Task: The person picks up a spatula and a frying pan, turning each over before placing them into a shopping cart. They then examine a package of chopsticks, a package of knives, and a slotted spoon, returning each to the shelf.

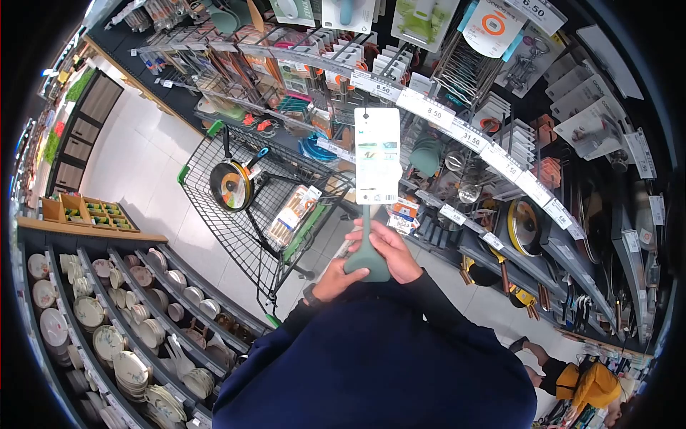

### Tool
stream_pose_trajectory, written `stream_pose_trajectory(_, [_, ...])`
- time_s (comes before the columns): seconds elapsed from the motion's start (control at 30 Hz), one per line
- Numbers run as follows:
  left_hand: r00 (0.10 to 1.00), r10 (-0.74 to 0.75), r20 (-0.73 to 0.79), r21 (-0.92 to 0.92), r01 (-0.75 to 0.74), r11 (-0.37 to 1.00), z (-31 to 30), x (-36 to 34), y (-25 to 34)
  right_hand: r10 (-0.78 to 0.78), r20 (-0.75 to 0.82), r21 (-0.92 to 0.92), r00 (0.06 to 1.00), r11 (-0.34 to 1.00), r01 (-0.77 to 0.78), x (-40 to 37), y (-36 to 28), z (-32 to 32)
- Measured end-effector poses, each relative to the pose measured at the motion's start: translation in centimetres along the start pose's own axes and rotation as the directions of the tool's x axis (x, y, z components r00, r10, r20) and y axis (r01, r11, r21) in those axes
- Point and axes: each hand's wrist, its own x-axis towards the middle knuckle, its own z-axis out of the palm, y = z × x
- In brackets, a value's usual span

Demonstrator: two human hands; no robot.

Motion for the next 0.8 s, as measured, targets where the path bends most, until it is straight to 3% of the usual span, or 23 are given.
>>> stream_pose_trajectory(0.57, [0.999, 0.043, -0.008, 0.054, -0.043, 0.998, -0.2, 1.0, 0.2, -0.016, -0.014, -0.040, 1.000, 0.999, 0.015, 0.2, -0.6, -0.3])
stream_pose_trajectory(0.67, [1.000, 0.017, 0.025, 0.099, -0.020, 0.995, -0.6, 1.0, 0.0, -0.003, 0.010, -0.034, 1.000, 0.999, 0.003, -0.4, -1.1, -0.2])
stream_pose_trajectory(0.8, [0.994, 0.088, 0.059, 0.197, -0.098, 0.975, -0.5, 0.8, 0.9, -0.004, 0.066, -0.023, 0.998, 1.000, 0.006, -0.9, -1.6, -0.3])
